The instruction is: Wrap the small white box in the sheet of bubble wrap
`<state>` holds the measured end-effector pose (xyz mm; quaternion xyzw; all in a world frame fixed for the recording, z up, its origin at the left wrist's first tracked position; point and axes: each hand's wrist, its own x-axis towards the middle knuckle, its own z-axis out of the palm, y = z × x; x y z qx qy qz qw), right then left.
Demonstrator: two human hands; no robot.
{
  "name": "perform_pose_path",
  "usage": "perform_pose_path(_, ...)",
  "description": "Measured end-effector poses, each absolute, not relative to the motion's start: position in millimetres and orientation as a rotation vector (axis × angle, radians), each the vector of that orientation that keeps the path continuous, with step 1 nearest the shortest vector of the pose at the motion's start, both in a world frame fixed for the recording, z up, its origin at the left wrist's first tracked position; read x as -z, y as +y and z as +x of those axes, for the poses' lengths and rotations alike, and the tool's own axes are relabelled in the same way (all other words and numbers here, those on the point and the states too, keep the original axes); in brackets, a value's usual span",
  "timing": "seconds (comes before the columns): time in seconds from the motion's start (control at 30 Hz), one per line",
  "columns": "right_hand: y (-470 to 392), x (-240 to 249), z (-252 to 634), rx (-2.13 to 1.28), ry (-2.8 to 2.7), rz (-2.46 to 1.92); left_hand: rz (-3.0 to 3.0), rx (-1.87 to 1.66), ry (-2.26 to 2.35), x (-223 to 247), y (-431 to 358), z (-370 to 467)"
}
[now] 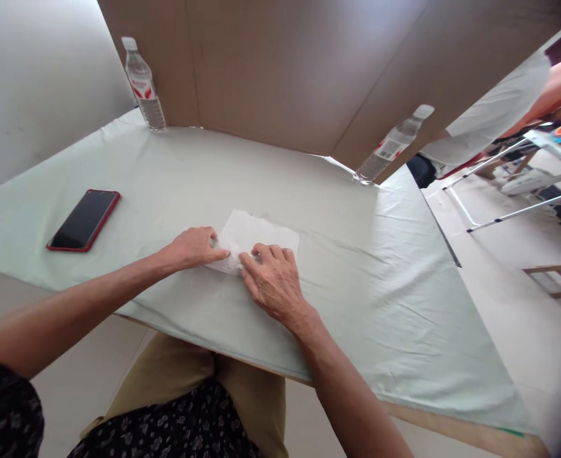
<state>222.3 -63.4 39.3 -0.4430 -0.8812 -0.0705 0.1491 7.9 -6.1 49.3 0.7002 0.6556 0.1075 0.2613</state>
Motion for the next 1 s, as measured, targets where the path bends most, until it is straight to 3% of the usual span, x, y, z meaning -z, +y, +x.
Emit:
perform_pose_path(0.23,-62,-42,222,0.21,-2.542,-1.257,1.395,-0.278,1.564,-45,-1,18)
perform_pose_path(0.4,-63,-41,222,0.239,-2.539,-1.254,1.413,-0.528,1.451,-56,-7,32)
perform_pose_path(0.77,-62,-39,226,0.086,-2.42,-1.245,1.133,-0.54,1.282,-74,-19,55)
perform_pose_path(0.9,-61,-42,229,-0.048,-2.394,-1.238,1.369,-0.566,1.179,-63,-26,48)
perform_pose_path(1.0,-62,-47,237,-0.187,-2.33,-1.205,1.986,-0.691,1.237,-48,-31,48)
